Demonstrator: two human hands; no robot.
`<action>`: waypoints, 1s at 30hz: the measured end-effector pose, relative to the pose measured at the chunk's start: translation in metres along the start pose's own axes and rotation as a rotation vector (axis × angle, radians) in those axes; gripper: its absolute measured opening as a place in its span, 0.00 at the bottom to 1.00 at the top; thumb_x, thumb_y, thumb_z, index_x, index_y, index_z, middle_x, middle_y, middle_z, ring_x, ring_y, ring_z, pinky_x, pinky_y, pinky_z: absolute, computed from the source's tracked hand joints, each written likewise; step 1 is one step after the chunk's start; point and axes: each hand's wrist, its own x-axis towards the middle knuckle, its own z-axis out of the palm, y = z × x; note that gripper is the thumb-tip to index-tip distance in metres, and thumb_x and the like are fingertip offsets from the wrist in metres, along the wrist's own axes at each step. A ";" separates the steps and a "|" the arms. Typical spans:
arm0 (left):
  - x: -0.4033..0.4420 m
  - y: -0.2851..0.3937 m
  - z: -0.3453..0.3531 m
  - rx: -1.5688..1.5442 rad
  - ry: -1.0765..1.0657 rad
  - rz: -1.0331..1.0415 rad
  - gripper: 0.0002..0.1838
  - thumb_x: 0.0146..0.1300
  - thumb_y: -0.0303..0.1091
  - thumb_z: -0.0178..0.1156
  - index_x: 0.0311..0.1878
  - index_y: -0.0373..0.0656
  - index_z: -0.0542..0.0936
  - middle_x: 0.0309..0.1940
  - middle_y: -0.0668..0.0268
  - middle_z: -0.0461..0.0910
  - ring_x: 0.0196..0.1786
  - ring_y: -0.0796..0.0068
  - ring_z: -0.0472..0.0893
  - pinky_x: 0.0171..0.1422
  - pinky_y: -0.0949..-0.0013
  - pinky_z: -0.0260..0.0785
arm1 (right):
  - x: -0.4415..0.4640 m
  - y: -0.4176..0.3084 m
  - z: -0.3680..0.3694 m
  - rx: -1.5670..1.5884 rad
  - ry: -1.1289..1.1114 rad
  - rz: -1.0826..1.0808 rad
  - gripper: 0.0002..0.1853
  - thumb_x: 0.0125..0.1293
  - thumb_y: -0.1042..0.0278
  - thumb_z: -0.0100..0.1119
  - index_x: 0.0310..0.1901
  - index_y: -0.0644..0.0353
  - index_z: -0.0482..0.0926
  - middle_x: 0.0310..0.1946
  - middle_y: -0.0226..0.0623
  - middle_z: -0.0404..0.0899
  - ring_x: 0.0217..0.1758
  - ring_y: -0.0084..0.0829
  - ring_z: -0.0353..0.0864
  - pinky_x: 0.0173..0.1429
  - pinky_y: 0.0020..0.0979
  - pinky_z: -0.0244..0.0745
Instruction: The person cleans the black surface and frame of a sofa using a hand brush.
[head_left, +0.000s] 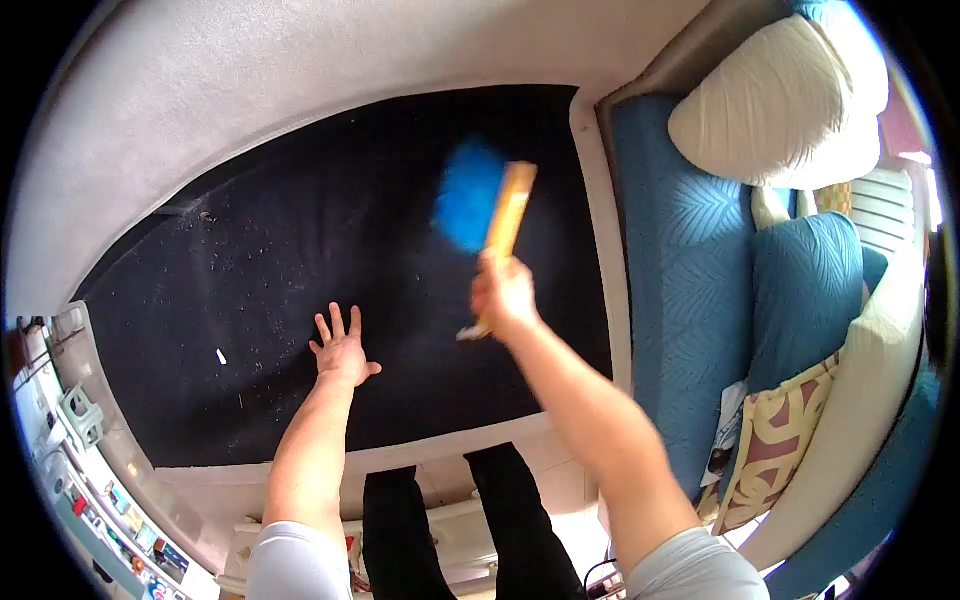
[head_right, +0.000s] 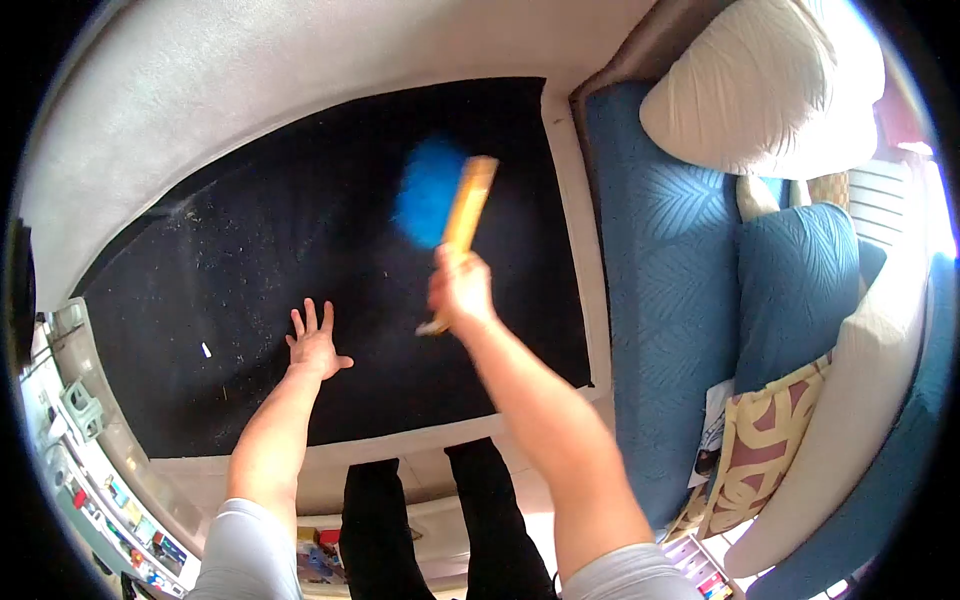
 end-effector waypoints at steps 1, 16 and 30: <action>0.001 -0.002 -0.001 -0.008 -0.009 0.010 0.63 0.52 0.47 0.76 0.81 0.57 0.39 0.81 0.56 0.25 0.82 0.46 0.32 0.78 0.36 0.47 | 0.028 -0.009 -0.023 0.050 0.100 -0.055 0.18 0.71 0.50 0.59 0.36 0.59 0.72 0.17 0.31 0.70 0.14 0.26 0.70 0.17 0.31 0.68; 0.024 -0.011 0.014 0.007 0.011 0.030 0.61 0.54 0.49 0.73 0.81 0.60 0.38 0.81 0.54 0.30 0.82 0.43 0.33 0.78 0.34 0.47 | 0.060 -0.008 0.185 -0.171 -0.163 0.122 0.22 0.76 0.48 0.50 0.43 0.66 0.73 0.22 0.40 0.77 0.20 0.37 0.80 0.26 0.40 0.79; 0.025 -0.017 0.019 -0.055 0.047 0.046 0.61 0.53 0.46 0.74 0.81 0.58 0.41 0.81 0.55 0.28 0.81 0.42 0.33 0.77 0.33 0.45 | 0.043 -0.001 0.138 0.710 0.017 -0.033 0.18 0.75 0.50 0.52 0.42 0.59 0.72 0.24 0.32 0.70 0.26 0.31 0.71 0.33 0.35 0.74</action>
